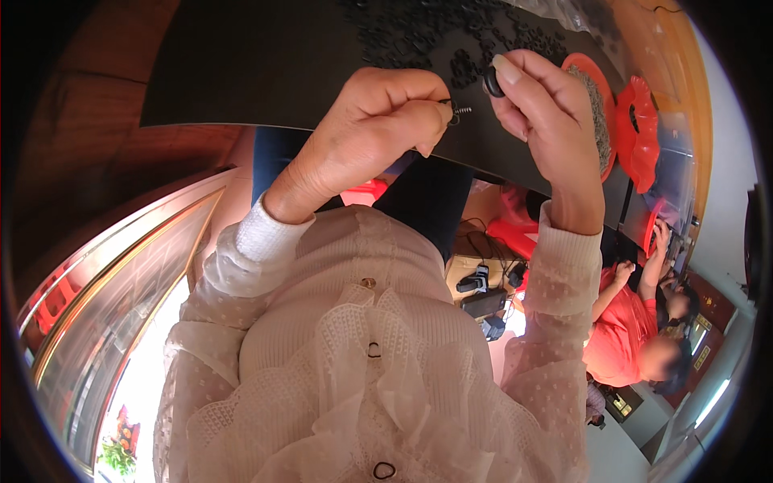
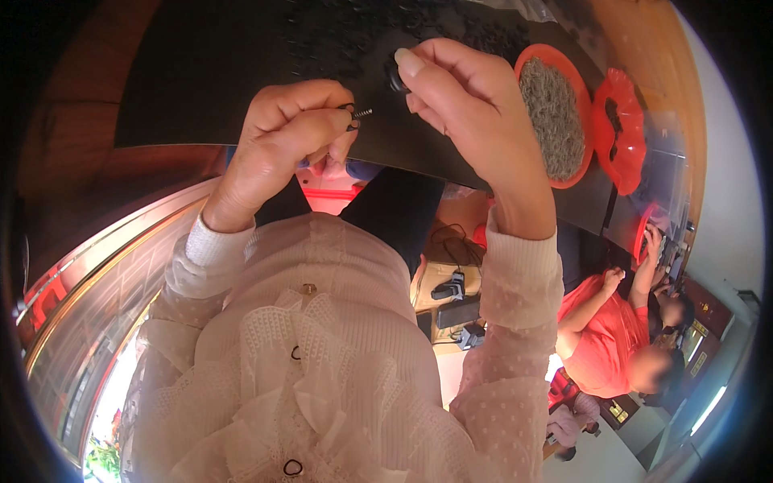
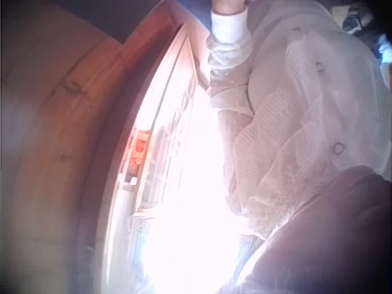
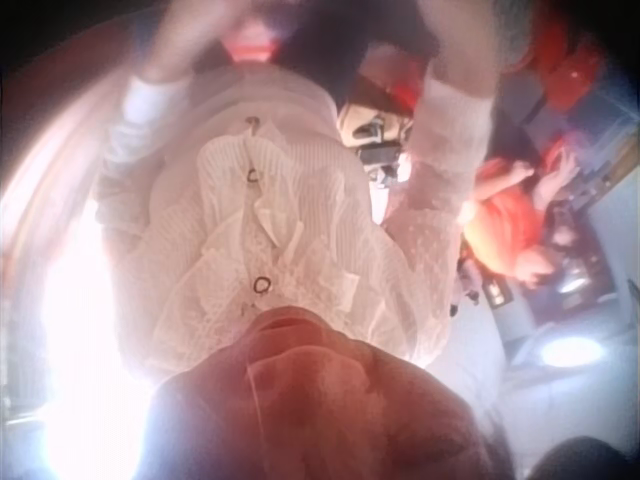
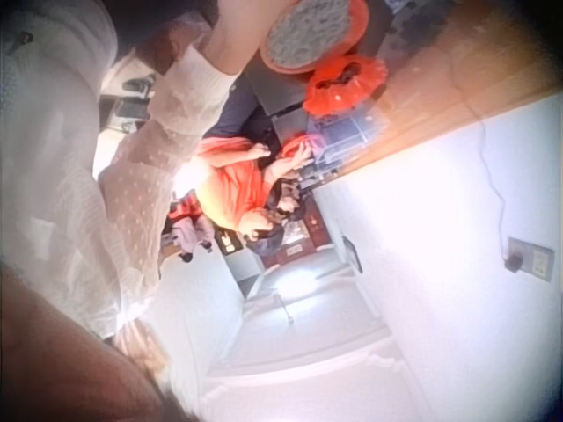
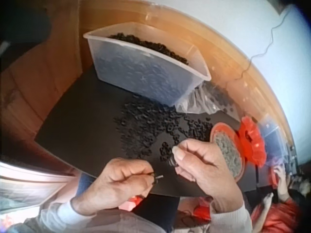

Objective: The person repeatedly picks up small screws from a red tray and black plastic parts from a table, then inserts the screws into the parts by hand. The assembled units are placed back onto the table. The process is repetitive and continues throughout the clip.

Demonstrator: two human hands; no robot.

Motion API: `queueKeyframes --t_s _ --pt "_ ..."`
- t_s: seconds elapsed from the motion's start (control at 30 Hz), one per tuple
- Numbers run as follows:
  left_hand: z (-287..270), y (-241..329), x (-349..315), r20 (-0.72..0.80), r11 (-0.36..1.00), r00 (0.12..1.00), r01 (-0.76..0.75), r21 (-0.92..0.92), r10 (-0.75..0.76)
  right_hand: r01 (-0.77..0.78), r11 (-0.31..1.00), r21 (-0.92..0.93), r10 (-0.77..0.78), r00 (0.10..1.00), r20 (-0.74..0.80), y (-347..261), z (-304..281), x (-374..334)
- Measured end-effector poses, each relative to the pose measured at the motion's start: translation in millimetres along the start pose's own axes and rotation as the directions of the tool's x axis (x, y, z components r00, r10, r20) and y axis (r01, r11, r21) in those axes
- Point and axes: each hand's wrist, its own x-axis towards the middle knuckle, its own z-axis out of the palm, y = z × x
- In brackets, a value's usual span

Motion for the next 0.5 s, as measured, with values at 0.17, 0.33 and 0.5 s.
queueKeyframes --t_s 0.17,0.33,0.5 --pt "-3 -1 -1 0.002 1.0 1.0 0.004 -0.023 -0.004 0.005 0.999 0.054 -0.006 1.0 0.018 0 9 -10" --pt "-5 0 -2 -0.006 0.999 1.0 0.004 -0.036 -0.004 0.023 0.998 0.059 -0.025 0.999 0.041 3 12 -9" --pt "-7 4 -4 0.001 1.0 1.0 0.03 -0.008 -0.03 0.084 0.99 -0.115 -0.081 0.996 0.033 9 20 -7"
